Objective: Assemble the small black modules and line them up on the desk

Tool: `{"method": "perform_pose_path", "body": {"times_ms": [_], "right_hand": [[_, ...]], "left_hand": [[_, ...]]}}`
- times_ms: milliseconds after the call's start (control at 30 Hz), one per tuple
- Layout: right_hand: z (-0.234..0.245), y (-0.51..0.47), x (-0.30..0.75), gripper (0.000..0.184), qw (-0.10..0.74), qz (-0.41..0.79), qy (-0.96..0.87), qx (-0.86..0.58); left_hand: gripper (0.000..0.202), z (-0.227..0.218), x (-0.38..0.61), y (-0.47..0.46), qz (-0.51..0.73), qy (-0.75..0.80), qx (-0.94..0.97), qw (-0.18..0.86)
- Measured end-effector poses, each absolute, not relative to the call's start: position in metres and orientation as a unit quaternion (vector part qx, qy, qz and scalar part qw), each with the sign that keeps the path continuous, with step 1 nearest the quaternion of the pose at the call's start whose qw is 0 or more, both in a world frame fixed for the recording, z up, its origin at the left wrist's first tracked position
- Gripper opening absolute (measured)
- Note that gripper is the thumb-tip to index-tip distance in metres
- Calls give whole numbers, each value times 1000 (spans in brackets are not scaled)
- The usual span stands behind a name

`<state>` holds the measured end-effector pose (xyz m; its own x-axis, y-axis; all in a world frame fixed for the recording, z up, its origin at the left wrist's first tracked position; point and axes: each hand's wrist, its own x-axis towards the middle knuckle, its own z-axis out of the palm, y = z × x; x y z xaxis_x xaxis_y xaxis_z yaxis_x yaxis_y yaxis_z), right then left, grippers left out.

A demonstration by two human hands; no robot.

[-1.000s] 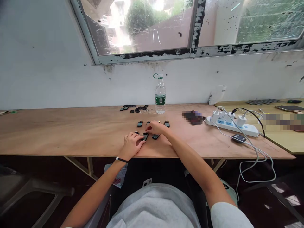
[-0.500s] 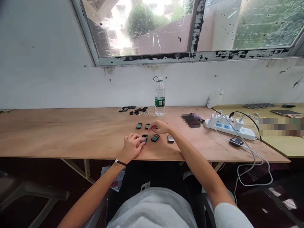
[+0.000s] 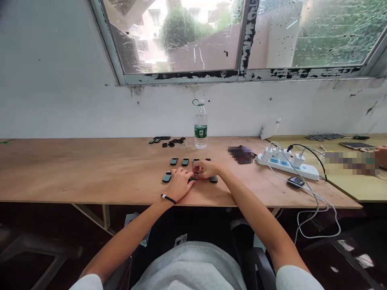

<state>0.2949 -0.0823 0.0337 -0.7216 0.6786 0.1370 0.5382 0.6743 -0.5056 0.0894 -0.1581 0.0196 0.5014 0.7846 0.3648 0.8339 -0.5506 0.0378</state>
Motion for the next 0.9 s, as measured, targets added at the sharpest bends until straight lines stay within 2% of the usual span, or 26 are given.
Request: {"method": "perform_pose_path", "body": {"times_ms": [433, 633, 800, 900], "right_hand": [[31, -77, 297, 34, 181, 265, -876, -359], [34, -81, 296, 13, 209, 297, -870, -333], [32, -77, 302, 19, 245, 271, -841, -399], [29, -74, 304, 18, 224, 260, -835, -430]], "left_hand": [[11, 22, 94, -158, -166, -469, -866, 58], [13, 21, 95, -158, -187, -476, -858, 49], [17, 21, 96, -159, -192, -473, -859, 38], [17, 21, 96, -159, -197, -472, -859, 27]]}}
